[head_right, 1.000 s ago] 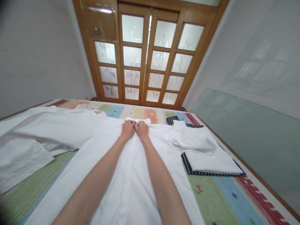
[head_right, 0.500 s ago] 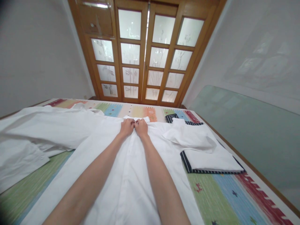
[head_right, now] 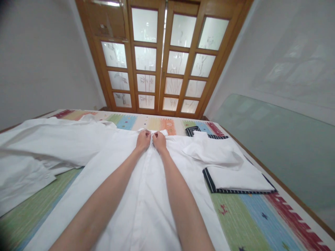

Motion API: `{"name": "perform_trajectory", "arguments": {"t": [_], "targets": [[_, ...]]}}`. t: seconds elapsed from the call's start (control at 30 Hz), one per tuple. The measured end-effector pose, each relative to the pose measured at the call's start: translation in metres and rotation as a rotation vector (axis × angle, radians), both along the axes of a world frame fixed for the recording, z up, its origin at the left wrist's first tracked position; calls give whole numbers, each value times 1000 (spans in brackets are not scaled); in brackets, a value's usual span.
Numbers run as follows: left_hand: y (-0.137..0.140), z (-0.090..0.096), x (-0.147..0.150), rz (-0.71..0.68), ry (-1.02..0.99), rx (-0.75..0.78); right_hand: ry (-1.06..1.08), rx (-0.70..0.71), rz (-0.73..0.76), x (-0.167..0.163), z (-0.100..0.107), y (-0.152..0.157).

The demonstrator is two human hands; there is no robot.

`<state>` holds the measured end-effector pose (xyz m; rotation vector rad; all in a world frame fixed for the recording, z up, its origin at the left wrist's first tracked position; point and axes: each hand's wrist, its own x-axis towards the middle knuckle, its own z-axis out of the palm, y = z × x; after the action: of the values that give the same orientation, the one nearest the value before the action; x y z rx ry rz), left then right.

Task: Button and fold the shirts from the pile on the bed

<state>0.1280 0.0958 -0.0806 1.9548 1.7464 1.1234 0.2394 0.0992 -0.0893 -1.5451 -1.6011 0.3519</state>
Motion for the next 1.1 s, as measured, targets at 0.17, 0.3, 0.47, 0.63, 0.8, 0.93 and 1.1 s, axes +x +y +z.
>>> {"name": "perform_trajectory", "arguments": {"t": [0.17, 0.3, 0.47, 0.63, 0.8, 0.93, 1.1], "targets": [[3, -4, -1, -44, -67, 14, 149, 11, 70, 3, 3, 0], [1, -4, -2, -46, -74, 20, 175, 1, 101, 4, 5, 0], [1, -3, -3, -58, -111, 33, 202, 8, 125, 4, 6, -2], [3, -4, -3, -77, -153, 42, 197, 11, 162, 5, 4, -1], [5, -4, -4, -106, -190, 23, 204, -5, 149, 5, 4, 0], [5, -4, -5, -122, -182, 18, 219, -27, 144, 5, 4, 1], [5, -3, -5, -135, -175, 5, 250, -12, 143, 4, 3, 2]]}}
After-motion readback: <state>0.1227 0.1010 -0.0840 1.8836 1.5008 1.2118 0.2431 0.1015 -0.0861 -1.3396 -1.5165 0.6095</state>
